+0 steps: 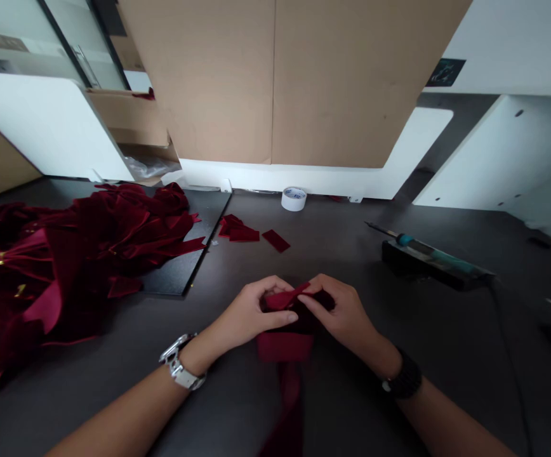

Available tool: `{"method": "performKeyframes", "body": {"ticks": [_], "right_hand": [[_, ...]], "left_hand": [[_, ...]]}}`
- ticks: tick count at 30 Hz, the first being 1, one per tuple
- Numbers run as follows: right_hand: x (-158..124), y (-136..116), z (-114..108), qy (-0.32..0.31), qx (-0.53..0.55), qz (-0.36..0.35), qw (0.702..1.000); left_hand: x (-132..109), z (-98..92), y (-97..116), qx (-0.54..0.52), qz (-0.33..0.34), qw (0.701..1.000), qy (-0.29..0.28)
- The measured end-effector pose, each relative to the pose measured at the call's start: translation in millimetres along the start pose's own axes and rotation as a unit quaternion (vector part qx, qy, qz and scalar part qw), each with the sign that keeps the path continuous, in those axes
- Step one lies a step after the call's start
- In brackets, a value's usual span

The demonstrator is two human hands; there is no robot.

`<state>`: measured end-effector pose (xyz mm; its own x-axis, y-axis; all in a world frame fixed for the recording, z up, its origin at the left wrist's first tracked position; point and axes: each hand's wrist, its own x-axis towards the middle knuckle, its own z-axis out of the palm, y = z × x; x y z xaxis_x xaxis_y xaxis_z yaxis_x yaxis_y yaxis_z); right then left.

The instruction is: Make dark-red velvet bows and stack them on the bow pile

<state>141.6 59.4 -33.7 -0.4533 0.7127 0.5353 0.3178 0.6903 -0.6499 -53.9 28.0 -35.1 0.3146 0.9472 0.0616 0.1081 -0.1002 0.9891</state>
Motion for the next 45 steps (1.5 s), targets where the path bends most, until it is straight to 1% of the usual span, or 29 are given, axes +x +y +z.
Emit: {"method": "performKeyframes", "body": {"ticks": [3, 5, 7, 10, 13, 18, 25, 30, 34, 39, 41, 42, 45], "right_hand": [[0, 1, 3, 0.011, 0.034, 0.056, 0.998], [0, 1, 5, 0.011, 0.082, 0.097, 0.992], [0, 1, 6, 0.003, 0.135, 0.119, 0.984], [0, -1, 6, -0.018, 0.181, 0.132, 0.974], [0, -1, 7, -0.007, 0.172, 0.145, 0.974], [-1, 2, 9, 0.014, 0.18, 0.14, 0.974], [-1, 4, 7, -0.01, 0.142, 0.168, 0.976], [1, 2, 8, -0.013, 0.159, 0.184, 0.97], [1, 4, 7, 0.014, 0.179, 0.207, 0.962], [2, 5, 9, 0.065, 0.176, 0.22, 0.957], [1, 3, 12, 0.093, 0.21, 0.221, 0.948], [0, 1, 15, 0.096, 0.241, 0.224, 0.939], [-2, -6, 21, 0.064, 0.321, 0.239, 0.914]], "left_hand": [[0, 1.3, 1, 0.039, -0.002, 0.999, 0.023], [0, 1.6, 1, 0.033, -0.01, 0.999, 0.029], [1, 1.3, 1, 0.024, -0.011, 0.999, 0.03], [1, 0.6, -1, 0.018, -0.006, 0.999, 0.029], [1, 0.9, -2, 0.022, -0.002, 0.999, 0.034], [1, 2.4, -1, 0.018, -0.005, 0.999, 0.039], [1, 0.6, -4, 0.003, -0.01, 0.999, 0.05], [2, -0.1, -4, 0.027, -0.029, 0.997, 0.062], [3, -0.4, 0, 0.038, -0.035, 0.996, 0.068], [2, 3.9, 3, -0.007, -0.026, 0.997, 0.077], [2, 7.3, 3, -0.026, -0.02, 0.995, 0.093], [1, 9.2, 4, -0.035, -0.018, 0.994, 0.103], [-1, 14.7, 7, -0.06, -0.017, 0.992, 0.113]]}}
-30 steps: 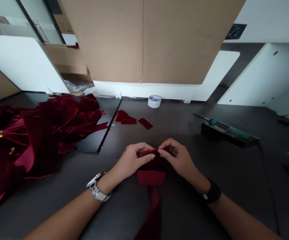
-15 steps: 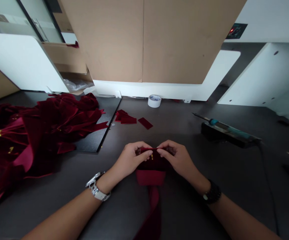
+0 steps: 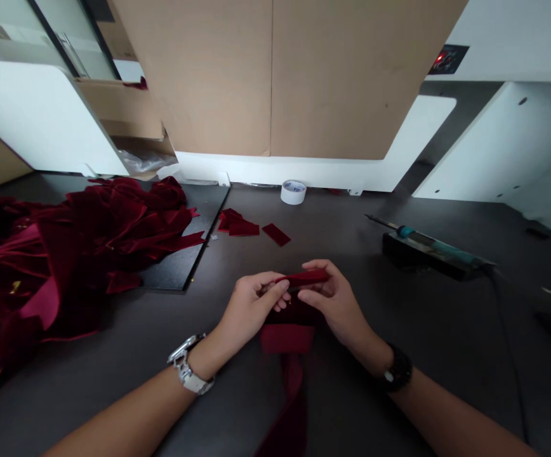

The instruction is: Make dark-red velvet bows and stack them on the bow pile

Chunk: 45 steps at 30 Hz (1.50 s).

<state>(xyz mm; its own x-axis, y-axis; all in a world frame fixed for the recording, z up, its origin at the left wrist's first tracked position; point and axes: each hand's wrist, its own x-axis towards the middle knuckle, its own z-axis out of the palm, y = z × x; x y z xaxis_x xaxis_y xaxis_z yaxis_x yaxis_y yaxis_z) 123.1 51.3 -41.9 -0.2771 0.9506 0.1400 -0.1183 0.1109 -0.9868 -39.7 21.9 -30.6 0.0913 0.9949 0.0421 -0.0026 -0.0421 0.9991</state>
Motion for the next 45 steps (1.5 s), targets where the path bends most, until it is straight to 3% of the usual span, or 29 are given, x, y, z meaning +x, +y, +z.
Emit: {"method": "performKeyframes", "body": {"ticks": [6, 14, 21, 25, 29, 32, 36, 40, 42, 45], "right_hand": [[-5, -2, 4, 0.015, -0.028, 0.006, 0.999], [-4, 4, 5, -0.016, 0.093, -0.008, 0.996], [-7, 5, 6, -0.009, 0.058, 0.0, 0.998], [4, 1, -5, 0.064, 0.095, 0.021, 0.993], [18, -7, -23, 0.104, 0.152, 0.053, 0.981], [20, -11, -31, 0.04, 0.138, 0.079, 0.986], [14, -12, -29, -0.068, 0.06, 0.096, 0.991], [11, -15, -27, -0.182, -0.053, 0.091, 0.978], [11, -16, -26, -0.23, -0.083, 0.075, 0.967], [11, -17, -25, -0.27, -0.089, 0.068, 0.956]], "left_hand": [[-5, 2.9, 5, -0.019, -0.001, 1.0, -0.01], [-4, 1.5, 6, -0.04, 0.012, 0.999, -0.011], [-6, 1.6, 11, -0.009, 0.027, 0.999, -0.034], [-1, -10.7, 5, 0.115, 0.048, 0.991, -0.054], [3, -28.3, 1, 0.343, 0.072, 0.928, -0.123], [3, -31.4, -1, 0.42, 0.067, 0.89, -0.163], [2, -25.6, -3, 0.427, 0.077, 0.886, -0.162], [1, -22.4, -5, 0.43, 0.089, 0.881, -0.175], [0, -21.6, -5, 0.416, 0.098, 0.888, -0.171], [0, -19.5, -3, 0.353, 0.077, 0.921, -0.146]]}}
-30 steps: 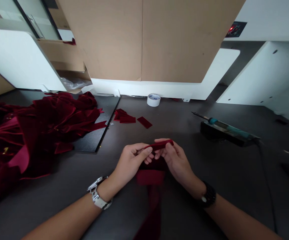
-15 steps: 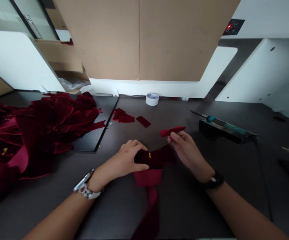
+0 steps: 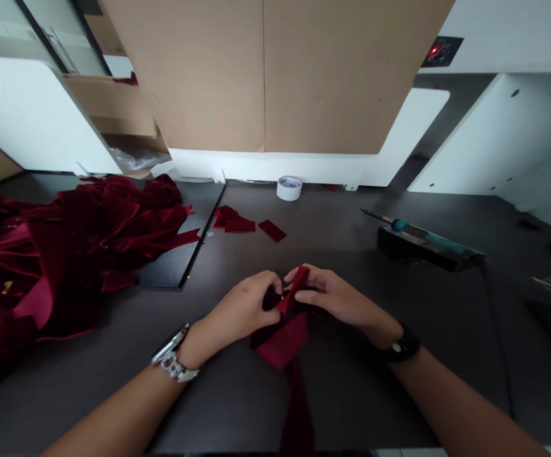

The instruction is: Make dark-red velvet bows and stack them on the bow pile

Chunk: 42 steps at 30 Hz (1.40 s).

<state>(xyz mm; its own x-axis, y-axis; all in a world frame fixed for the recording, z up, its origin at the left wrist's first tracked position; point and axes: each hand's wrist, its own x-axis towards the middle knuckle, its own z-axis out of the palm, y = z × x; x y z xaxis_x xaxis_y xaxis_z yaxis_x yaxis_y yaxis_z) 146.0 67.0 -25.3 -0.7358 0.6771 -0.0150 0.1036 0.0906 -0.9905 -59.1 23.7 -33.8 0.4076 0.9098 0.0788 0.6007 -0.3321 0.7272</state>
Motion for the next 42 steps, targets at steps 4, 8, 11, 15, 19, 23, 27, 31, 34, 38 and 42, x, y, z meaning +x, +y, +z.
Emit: {"method": "performKeyframes", "body": {"ticks": [4, 8, 11, 15, 19, 23, 27, 31, 34, 38, 42], "right_hand": [[-2, -2, 3, 0.012, -0.002, -0.009, 1.0], [-4, -6, 5, 0.012, 0.004, -0.032, 0.999], [-4, -6, 7, 0.017, 0.005, -0.049, 0.999], [-2, -3, 8, 0.04, -0.007, -0.042, 0.998], [-2, -1, 7, 0.063, -0.002, -0.028, 0.998], [-4, -6, 2, 0.022, 0.008, -0.02, 1.0], [-8, -14, -8, -0.085, -0.013, -0.02, 0.996], [-10, -16, -10, -0.099, -0.079, -0.046, 0.991], [-9, -13, -6, -0.063, -0.104, -0.064, 0.991], [-8, -7, 1, -0.06, -0.136, -0.06, 0.987], [-7, -5, 5, -0.037, -0.154, -0.052, 0.986]], "left_hand": [[2, -1.8, 6, -0.155, -0.029, 0.987, 0.007], [3, -4.0, 9, -0.288, -0.076, 0.954, -0.014], [3, -5.7, 11, -0.335, -0.111, 0.935, -0.029], [3, -7.7, 12, -0.359, -0.115, 0.925, -0.037], [1, -7.0, 14, -0.441, -0.166, 0.878, -0.084], [1, -4.8, 15, -0.466, -0.203, 0.857, -0.088], [2, -7.0, 14, -0.44, -0.197, 0.871, -0.094], [1, -10.3, 15, -0.386, -0.176, 0.9, -0.099], [0, -9.5, 15, -0.326, -0.142, 0.929, -0.107], [-1, -6.0, 15, -0.312, -0.168, 0.926, -0.126], [-1, -4.6, 14, -0.302, -0.178, 0.929, -0.118]]}}
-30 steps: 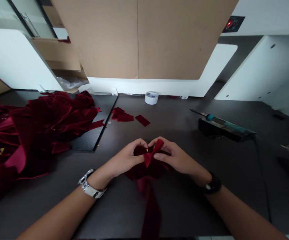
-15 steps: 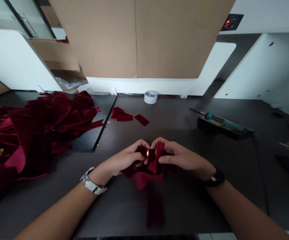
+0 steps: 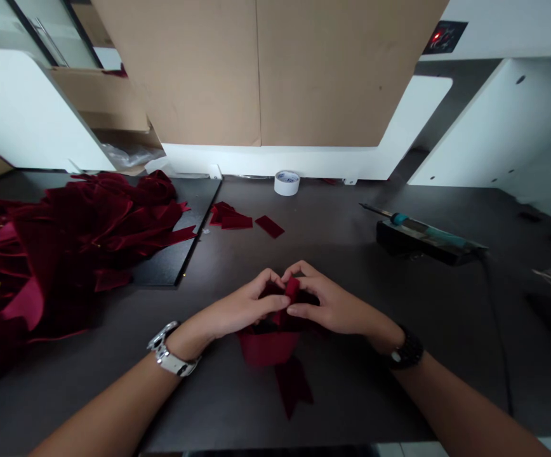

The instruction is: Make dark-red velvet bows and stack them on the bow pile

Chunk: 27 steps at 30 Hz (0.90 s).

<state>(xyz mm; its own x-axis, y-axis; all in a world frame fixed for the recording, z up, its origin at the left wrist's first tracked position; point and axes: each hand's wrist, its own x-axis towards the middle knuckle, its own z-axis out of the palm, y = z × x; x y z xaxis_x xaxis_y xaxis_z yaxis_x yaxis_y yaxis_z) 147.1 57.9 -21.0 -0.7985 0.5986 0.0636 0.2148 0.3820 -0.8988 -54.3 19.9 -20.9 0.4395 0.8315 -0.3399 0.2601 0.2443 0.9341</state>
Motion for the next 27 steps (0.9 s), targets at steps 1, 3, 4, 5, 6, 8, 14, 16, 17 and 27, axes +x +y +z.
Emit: {"method": "performKeyframes", "body": {"ticks": [1, 3, 4, 5, 6, 8, 14, 16, 17, 27], "right_hand": [[0, 0, 1, 0.009, -0.005, 0.001, 1.0], [0, 0, 2, 0.023, -0.012, 0.007, 1.0], [0, 0, 2, 0.028, -0.012, 0.011, 0.999], [0, 0, 2, 0.034, -0.01, 0.014, 0.999], [1, 1, 3, 0.039, -0.005, 0.016, 0.999], [1, 3, 4, 0.047, 0.013, 0.014, 0.999], [3, 6, 10, 0.065, 0.018, 0.006, 0.998], [3, 5, 13, 0.075, 0.018, 0.004, 0.997], [3, 5, 14, 0.08, 0.022, 0.002, 0.997], [4, 2, 22, 0.126, 0.043, 0.046, 0.99]], "left_hand": [[0, -0.4, 0, 0.005, 0.021, 1.0, -0.008], [1, -1.3, -2, 0.013, 0.063, 0.997, -0.036], [1, -1.7, -3, 0.014, 0.078, 0.996, -0.046], [2, -1.9, -4, 0.017, 0.085, 0.995, -0.053], [2, -2.1, -5, 0.022, 0.088, 0.994, -0.055], [4, -2.4, -6, 0.033, 0.091, 0.994, -0.044], [5, -4.2, -7, 0.016, 0.093, 0.995, -0.021], [5, -4.3, -7, -0.009, 0.084, 0.996, -0.033], [5, -4.0, -8, -0.021, 0.081, 0.996, -0.037], [10, 2.9, -12, -0.018, 0.109, 0.994, 0.021]]}}
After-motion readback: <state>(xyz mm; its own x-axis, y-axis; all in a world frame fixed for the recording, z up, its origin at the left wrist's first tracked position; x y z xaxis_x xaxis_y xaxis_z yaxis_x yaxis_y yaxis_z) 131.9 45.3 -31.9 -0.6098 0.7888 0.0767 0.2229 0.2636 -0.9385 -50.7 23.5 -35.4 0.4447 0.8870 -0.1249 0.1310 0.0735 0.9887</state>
